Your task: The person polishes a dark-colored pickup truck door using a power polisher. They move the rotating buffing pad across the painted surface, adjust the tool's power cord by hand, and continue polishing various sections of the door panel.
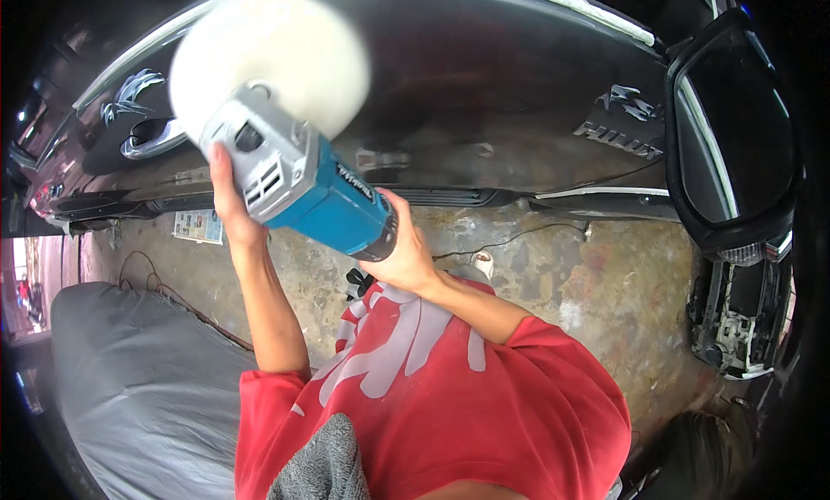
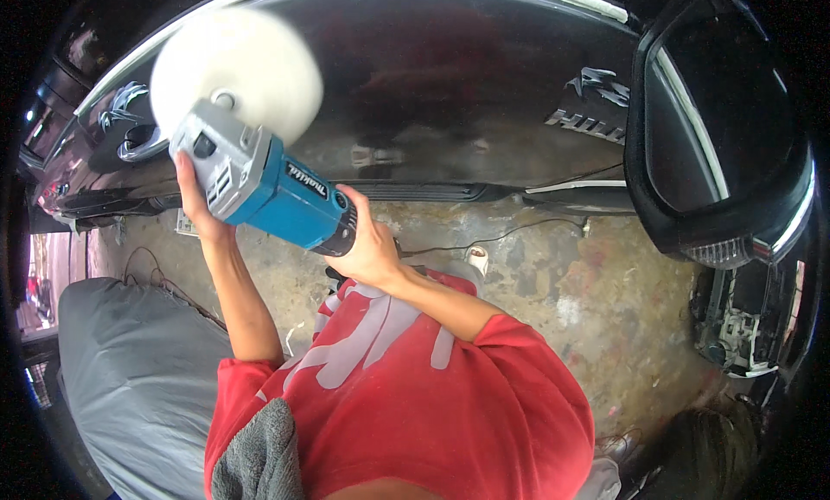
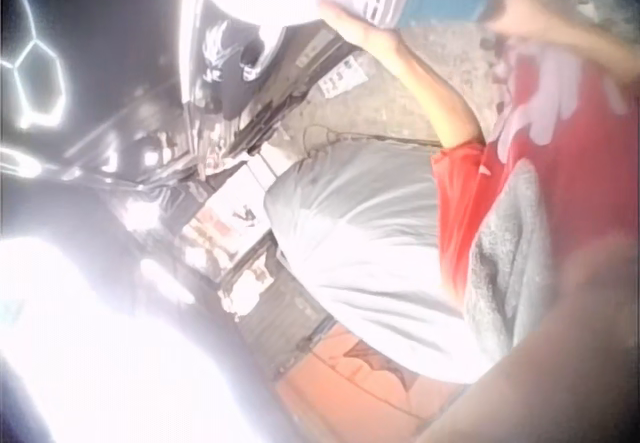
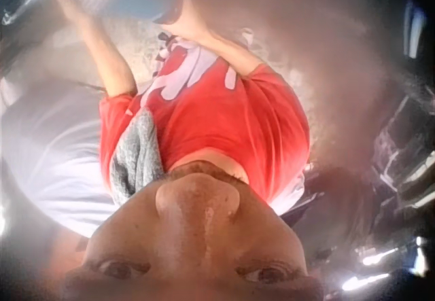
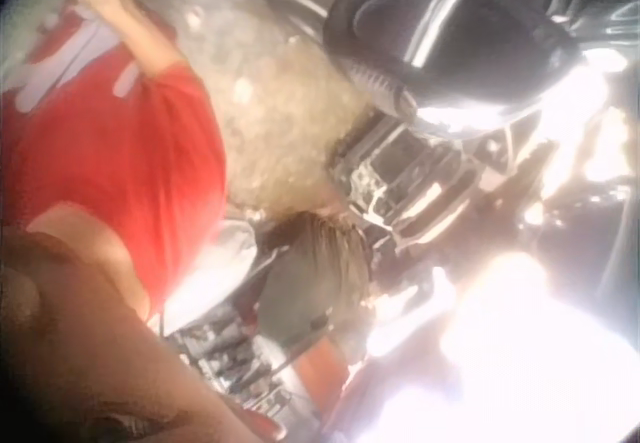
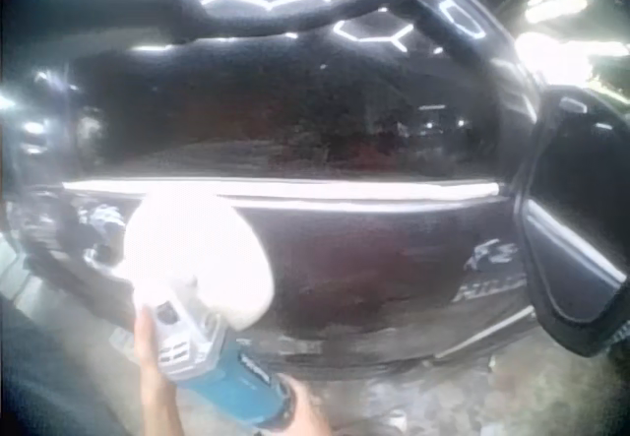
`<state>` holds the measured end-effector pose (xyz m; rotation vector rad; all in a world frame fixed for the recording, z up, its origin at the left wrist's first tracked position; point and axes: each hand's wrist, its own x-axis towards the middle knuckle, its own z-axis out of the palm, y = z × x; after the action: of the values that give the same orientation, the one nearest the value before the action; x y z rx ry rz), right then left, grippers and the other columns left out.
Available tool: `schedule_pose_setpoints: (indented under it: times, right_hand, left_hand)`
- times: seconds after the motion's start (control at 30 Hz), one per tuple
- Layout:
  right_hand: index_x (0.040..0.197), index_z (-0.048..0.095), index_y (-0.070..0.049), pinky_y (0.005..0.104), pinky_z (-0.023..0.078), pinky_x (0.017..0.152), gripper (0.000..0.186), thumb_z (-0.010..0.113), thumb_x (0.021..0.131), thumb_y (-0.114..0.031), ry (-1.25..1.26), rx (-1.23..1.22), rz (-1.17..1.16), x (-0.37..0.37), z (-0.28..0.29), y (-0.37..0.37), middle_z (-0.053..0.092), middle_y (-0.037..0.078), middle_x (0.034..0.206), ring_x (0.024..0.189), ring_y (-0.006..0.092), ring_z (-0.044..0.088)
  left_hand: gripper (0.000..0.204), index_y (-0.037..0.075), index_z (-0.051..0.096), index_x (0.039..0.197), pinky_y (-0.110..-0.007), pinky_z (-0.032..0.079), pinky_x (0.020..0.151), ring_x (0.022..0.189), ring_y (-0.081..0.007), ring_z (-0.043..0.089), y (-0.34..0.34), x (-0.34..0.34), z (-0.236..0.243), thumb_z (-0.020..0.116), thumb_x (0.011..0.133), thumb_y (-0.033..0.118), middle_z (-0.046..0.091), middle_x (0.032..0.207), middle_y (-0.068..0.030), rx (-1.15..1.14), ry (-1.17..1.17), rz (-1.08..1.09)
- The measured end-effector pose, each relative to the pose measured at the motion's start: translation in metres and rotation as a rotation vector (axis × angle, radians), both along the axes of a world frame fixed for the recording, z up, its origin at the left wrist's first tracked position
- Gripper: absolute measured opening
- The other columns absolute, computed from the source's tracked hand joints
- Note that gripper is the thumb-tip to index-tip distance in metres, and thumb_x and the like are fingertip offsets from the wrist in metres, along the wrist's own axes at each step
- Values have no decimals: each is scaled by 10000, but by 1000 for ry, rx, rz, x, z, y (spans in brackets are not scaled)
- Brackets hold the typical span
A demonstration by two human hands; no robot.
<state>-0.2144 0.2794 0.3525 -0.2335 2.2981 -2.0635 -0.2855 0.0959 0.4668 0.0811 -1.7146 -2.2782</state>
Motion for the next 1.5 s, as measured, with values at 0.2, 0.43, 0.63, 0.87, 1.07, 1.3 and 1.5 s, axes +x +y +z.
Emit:
schedule_pose_setpoints:
  times: [0.2, 0.43, 0.63, 0.87, 1.07, 1.3, 1.5]
  right_hand:
    - [1355, 273, -173, 461, 520, 721, 843, 735, 651, -227, -8, 281, 73, 1, -30, 38, 655, 187, 939, 830, 409, 632]
    - [1332, 297, -95, 369, 461, 896, 888, 776, 585, -101, -16, 259, -10, 23, -70, 112, 563, 164, 1153, 1053, 291, 579]
    - [1303, 289, -35, 347, 403, 937, 866, 778, 588, -48, 31, -41, -252, 41, -74, 140, 498, 114, 1142, 1078, 202, 497]
    - [1334, 300, -50, 356, 373, 986, 898, 791, 586, -122, 75, -121, -71, 22, -60, 115, 452, 154, 1234, 1170, 246, 454]
    - [1333, 326, -134, 379, 476, 861, 848, 768, 610, -156, 4, -53, -18, 18, -47, 97, 599, 144, 1099, 1014, 322, 601]
    - [1328, 308, -115, 382, 476, 855, 880, 764, 575, -135, 46, -132, -72, 24, -59, 105, 568, 157, 1129, 1028, 320, 588]
    - [1326, 266, -110, 392, 450, 888, 896, 763, 581, -144, 86, -238, -216, 22, -60, 116, 554, 175, 1124, 1057, 353, 566]
  left_hand:
    - [603, -1, 361, 1336, -365, 437, 945, 1116, -230, 518, 4, 28, -94, 361, 961, 471, 490, 1262, -127, 152, 6, 117]
    - [543, -23, 485, 1215, -374, 429, 898, 1045, -263, 554, 88, 36, -95, 411, 941, 440, 578, 1119, -161, -347, -9, -156]
    - [335, 34, 645, 1015, -305, 508, 742, 840, -216, 650, 103, 31, 85, 739, 712, 144, 669, 925, -109, -1019, 269, -159]
    - [275, -2, 615, 1055, -314, 505, 783, 958, -216, 613, 72, 97, 209, 505, 870, 168, 636, 1028, -123, -1273, 1087, 369]
    - [299, 5, 602, 1075, -322, 497, 796, 974, -217, 603, 140, 77, 177, 488, 879, 200, 627, 1044, -123, -1312, 1087, 71]
    - [327, 14, 586, 1097, -331, 487, 810, 992, -218, 590, 164, 63, 159, 469, 888, 237, 615, 1062, -123, -1255, 1078, -85]
    - [352, 22, 573, 1117, -339, 479, 823, 1007, -219, 580, 170, 61, 153, 453, 897, 269, 605, 1077, -123, -1239, 1063, -122]
